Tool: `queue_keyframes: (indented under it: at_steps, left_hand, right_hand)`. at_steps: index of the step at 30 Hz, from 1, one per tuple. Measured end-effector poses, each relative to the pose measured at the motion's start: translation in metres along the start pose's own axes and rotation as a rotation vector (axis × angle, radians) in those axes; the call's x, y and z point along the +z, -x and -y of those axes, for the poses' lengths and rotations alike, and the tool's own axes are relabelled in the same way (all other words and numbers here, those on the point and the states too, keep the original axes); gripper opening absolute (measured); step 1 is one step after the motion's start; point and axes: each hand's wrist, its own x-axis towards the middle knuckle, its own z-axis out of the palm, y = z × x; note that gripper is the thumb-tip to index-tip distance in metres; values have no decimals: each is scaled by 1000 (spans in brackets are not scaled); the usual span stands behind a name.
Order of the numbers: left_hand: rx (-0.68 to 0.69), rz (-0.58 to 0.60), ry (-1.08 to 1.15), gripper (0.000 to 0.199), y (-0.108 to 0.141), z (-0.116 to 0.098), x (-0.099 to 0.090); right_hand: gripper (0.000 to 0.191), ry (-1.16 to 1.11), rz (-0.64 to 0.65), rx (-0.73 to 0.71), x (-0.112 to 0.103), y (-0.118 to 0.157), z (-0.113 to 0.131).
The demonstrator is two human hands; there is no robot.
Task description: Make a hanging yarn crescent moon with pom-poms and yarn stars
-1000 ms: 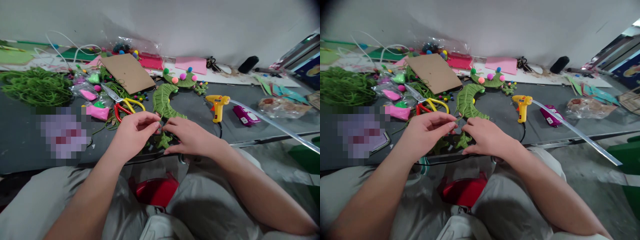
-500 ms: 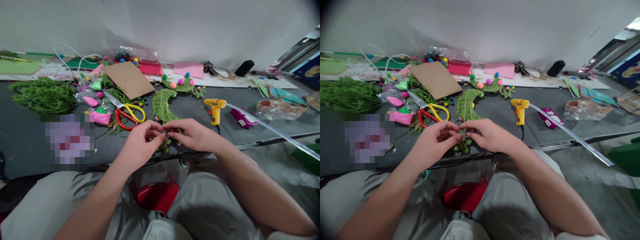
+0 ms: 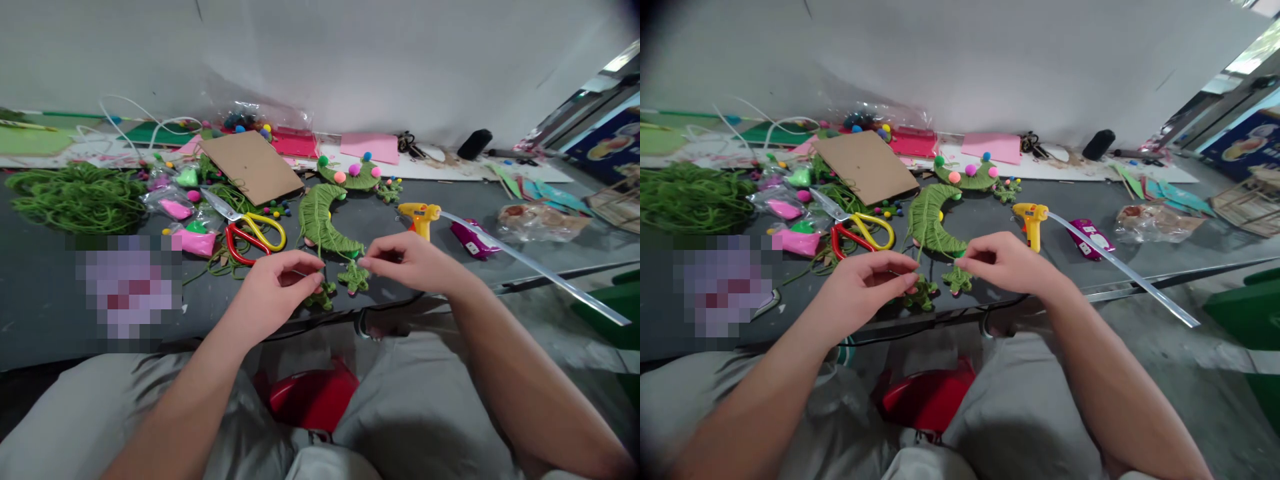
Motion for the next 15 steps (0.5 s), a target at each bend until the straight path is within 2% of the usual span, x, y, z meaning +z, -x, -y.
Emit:
queue_keyframes:
  at_steps: [1, 4, 5, 6, 8, 10, 15]
  left_hand:
    - [-3, -2, -11, 16, 0, 0, 0]
    - [-13, -5, -29, 15, 1, -2, -1]
    - [-12, -8, -35, 15, 1, -3, -1]
    - [-8, -16, -44, 14, 1, -4, -1]
    - [5, -46, -67, 14, 1, -6, -1]
    - [10, -82, -81, 13, 1, -8, -1]
    - [-1, -145, -50, 14, -2, -6, 0]
  right_hand:
    - [43, 19, 31, 58, -9, 5, -7]
    - [51, 58, 289, 298, -38, 22, -33]
    - [54, 104, 329, 376, -46, 27, -44]
    - [58, 168, 315, 464, -53, 32, -54]
    - [65, 298, 171, 611, -62, 38, -75]
    - [70, 404, 19, 678, -64, 37, -93]
    - [63, 370, -341, 588, -44, 5, -114]
